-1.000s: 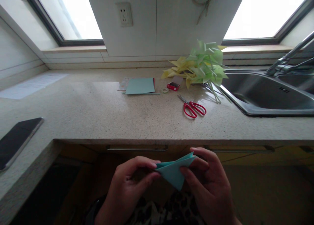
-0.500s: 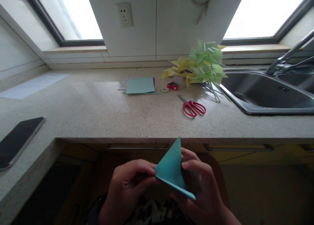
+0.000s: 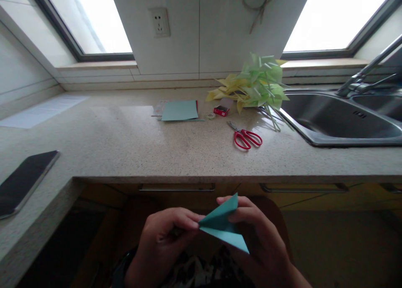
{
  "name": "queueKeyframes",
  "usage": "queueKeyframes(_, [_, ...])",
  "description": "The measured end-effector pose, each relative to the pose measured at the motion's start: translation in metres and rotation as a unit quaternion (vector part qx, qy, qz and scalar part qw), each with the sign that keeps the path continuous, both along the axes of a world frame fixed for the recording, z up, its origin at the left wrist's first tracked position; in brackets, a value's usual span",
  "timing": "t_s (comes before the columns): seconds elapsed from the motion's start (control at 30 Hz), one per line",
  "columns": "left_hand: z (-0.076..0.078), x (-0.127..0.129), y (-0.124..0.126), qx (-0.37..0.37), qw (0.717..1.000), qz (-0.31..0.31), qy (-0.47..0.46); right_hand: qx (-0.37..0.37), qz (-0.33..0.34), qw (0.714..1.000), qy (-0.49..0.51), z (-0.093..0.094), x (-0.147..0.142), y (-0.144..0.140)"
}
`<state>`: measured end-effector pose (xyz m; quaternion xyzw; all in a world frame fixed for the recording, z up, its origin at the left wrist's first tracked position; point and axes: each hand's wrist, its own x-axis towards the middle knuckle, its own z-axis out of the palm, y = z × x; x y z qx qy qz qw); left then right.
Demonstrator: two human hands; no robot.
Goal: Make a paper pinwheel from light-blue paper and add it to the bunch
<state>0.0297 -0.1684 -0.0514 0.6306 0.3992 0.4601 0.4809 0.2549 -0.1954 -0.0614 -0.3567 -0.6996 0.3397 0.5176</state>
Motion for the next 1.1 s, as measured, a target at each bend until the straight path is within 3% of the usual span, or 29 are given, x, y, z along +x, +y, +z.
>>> queueKeyframes(0.27, [0.001, 0.004, -0.003, -0.126, 0.990, 0.043, -0.042, -0.100, -0.064, 0.991, 0.061, 0.003, -0.010, -0.003])
queueKeyframes(0.53, [0.000, 0.002, 0.001, -0.160, 0.987, -0.008, 0.018, -0.183, -0.164, 0.965, 0.089, 0.002, -0.018, 0.000])
queueKeyframes(0.83, [-0.002, 0.005, -0.003, -0.198, 0.979, -0.022, 0.045, -0.253, -0.097, 0.951, 0.150, 0.008, -0.024, -0.001])
queueKeyframes(1.1, [0.009, -0.001, 0.003, -0.132, 0.986, -0.019, 0.101, -0.305, -0.062, 0.944, 0.106, 0.018, -0.011, 0.007])
